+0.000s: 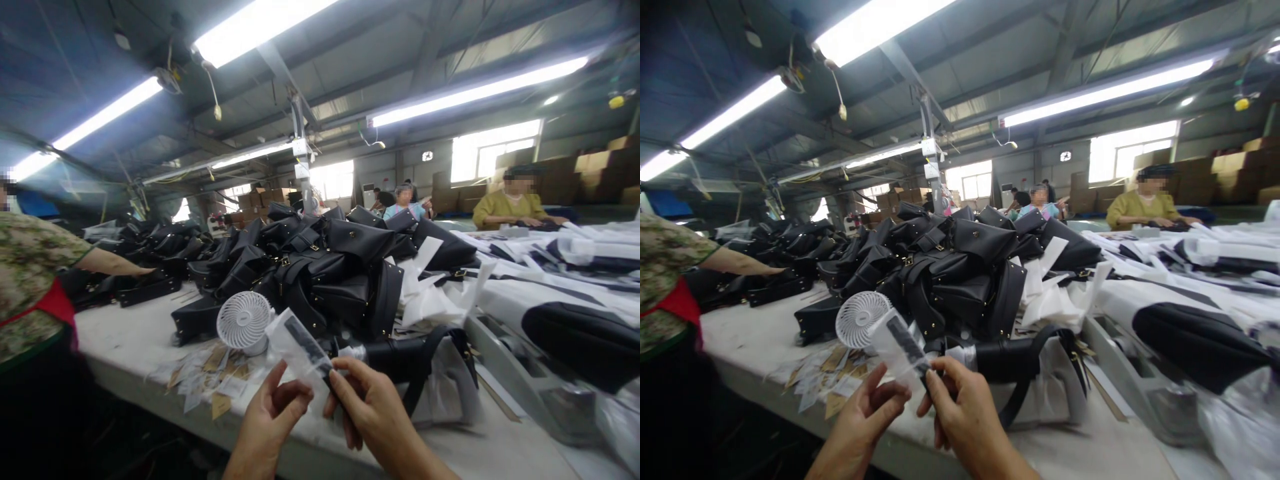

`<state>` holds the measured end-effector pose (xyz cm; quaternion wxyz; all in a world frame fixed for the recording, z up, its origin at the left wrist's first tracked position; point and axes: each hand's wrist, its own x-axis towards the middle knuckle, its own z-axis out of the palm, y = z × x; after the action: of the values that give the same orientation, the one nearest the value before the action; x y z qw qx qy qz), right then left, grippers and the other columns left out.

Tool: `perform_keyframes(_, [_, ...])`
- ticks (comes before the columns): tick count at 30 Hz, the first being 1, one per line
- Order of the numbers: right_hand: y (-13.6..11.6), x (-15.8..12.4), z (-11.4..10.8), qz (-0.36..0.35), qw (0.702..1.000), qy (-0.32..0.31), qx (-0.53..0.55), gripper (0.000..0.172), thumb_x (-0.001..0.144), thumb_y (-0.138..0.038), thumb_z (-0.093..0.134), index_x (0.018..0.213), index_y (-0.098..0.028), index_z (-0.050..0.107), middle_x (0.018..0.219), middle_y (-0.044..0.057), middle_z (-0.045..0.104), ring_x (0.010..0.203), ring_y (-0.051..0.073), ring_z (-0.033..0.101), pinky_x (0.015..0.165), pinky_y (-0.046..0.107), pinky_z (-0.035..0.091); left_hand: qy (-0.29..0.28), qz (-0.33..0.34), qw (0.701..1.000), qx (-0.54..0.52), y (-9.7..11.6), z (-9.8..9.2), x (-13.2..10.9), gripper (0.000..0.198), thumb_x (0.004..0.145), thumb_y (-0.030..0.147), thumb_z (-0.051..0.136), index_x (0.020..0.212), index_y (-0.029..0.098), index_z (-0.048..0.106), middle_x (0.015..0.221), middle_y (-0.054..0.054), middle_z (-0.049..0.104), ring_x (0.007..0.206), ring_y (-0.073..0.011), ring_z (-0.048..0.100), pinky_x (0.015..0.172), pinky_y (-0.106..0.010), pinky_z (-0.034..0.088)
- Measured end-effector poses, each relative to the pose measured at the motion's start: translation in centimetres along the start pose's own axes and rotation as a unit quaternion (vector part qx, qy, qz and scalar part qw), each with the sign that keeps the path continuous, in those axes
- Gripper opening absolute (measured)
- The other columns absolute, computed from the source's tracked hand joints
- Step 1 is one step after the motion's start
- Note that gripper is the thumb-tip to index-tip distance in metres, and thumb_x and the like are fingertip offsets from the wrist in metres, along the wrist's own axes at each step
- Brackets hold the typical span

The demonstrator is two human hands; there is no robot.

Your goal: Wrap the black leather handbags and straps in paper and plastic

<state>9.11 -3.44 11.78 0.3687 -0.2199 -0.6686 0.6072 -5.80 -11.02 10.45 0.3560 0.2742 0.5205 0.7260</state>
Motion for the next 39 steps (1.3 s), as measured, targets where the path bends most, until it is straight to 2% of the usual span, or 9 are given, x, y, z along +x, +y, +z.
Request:
perform_keyframes(4, [0.3,0.2,-0.2,-0.008,0.999,-0.015,-0.051,0.045,0.092,-0.054,0.053,0.111,-0.014,0.063,0.068,0.002,0.070,0.034,0.006,0.049,0.030,0.014,0.034,-0.049,-0.047,0.995,-0.078,0.3,0.1,0.0,0.091,0.054,0.043,0.091,0.133,0.018,0.052,0.118,-0.017,0.069,0.108,-0.0331,0.066,0.086,-0.040,0.054])
perform_keyframes(10, [0.0,-0.1,-0.5,-0.022,0.989,-0.079,-0.124,0.030,0.094,-0.038,0.052,0.116,-0.019,0.059,0.076,0.003,0.074,0.041,0.008,0.058,0.038,0.014,0.040,-0.014,-0.038,0.996,-0.084,1.9,1.2,1.0,0.072,0.064,0.033,0.088,0.127,0.016,0.057,0.103,-0.010,0.075,0.102,-0.0284,0.070,0.084,-0.032,0.059])
perform_keyframes(16, [-1.0,-0.4,-3.5,-0.036,0.979,-0.095,-0.179,0.050,0.090,-0.019,0.048,0.140,-0.024,0.042,0.075,0.000,0.075,0.053,0.013,0.065,0.053,0.019,0.049,0.042,0.009,0.993,-0.114,3.3,1.7,3.0,0.061,0.058,0.016,0.089,0.114,0.019,0.065,0.101,-0.006,0.076,0.097,-0.0264,0.072,0.075,-0.026,0.062])
perform_keyframes(20, [-5.0,1.9,-3.9,-0.070,0.979,-0.052,-0.184,0.056,0.090,-0.020,0.050,0.144,-0.028,0.039,0.073,-0.003,0.072,0.048,0.010,0.057,0.051,0.018,0.046,-0.047,-0.006,0.991,-0.122,4.6,5.1,2.3,0.067,0.067,0.021,0.085,0.129,0.022,0.057,0.106,-0.007,0.075,0.107,-0.0243,0.068,0.078,-0.023,0.060])
perform_keyframes(24, [-8.7,3.6,-4.6,-0.065,0.980,-0.080,-0.169,0.064,0.089,-0.023,0.054,0.149,-0.028,0.032,0.075,-0.003,0.071,0.055,0.012,0.061,0.053,0.020,0.047,-0.098,0.005,0.986,-0.132,7.2,7.6,3.0,0.076,0.073,0.018,0.081,0.139,0.030,0.046,0.115,-0.005,0.073,0.108,-0.0204,0.068,0.082,-0.023,0.058])
perform_keyframes(29, [-9.1,4.1,-7.3,-0.004,0.976,-0.076,-0.202,0.071,0.090,-0.036,0.054,0.153,-0.021,0.026,0.068,-0.001,0.068,0.059,0.015,0.061,0.056,0.024,0.046,-0.108,0.026,0.977,-0.180,10.0,7.9,5.9,0.050,0.078,0.013,0.076,0.124,0.022,0.060,0.111,-0.005,0.074,0.096,-0.0126,0.070,0.079,-0.018,0.055])
perform_keyframes(34, [-10.9,7.5,-8.7,-0.046,0.972,-0.064,-0.221,0.079,0.087,-0.048,0.058,0.153,-0.022,0.024,0.066,-0.002,0.064,0.056,0.015,0.055,0.053,0.025,0.044,-0.173,-0.009,0.966,-0.192,9.8,10.8,6.5,0.045,0.074,0.013,0.079,0.116,0.015,0.064,0.109,-0.011,0.074,0.094,-0.0181,0.071,0.084,-0.027,0.056])
perform_keyframes(37, [-11.2,8.9,-9.9,-0.043,0.968,-0.096,-0.227,0.080,0.088,-0.052,0.057,0.153,-0.020,0.023,0.071,0.000,0.066,0.064,0.017,0.060,0.060,0.027,0.047,-0.194,-0.003,0.960,-0.202,10.4,12.1,7.2,0.042,0.075,0.014,0.078,0.115,0.014,0.065,0.111,-0.012,0.073,0.094,-0.0182,0.071,0.085,-0.028,0.056])
perform_keyframes(39, [-10.5,9.1,-11.4,-0.022,0.963,-0.146,-0.224,0.069,0.090,-0.054,0.054,0.147,-0.018,0.037,0.075,0.002,0.068,0.071,0.018,0.062,0.067,0.028,0.048,-0.193,0.003,0.959,-0.209,11.1,12.1,8.1,0.040,0.076,0.012,0.076,0.114,0.015,0.066,0.113,-0.011,0.073,0.095,-0.0173,0.070,0.086,-0.027,0.055])
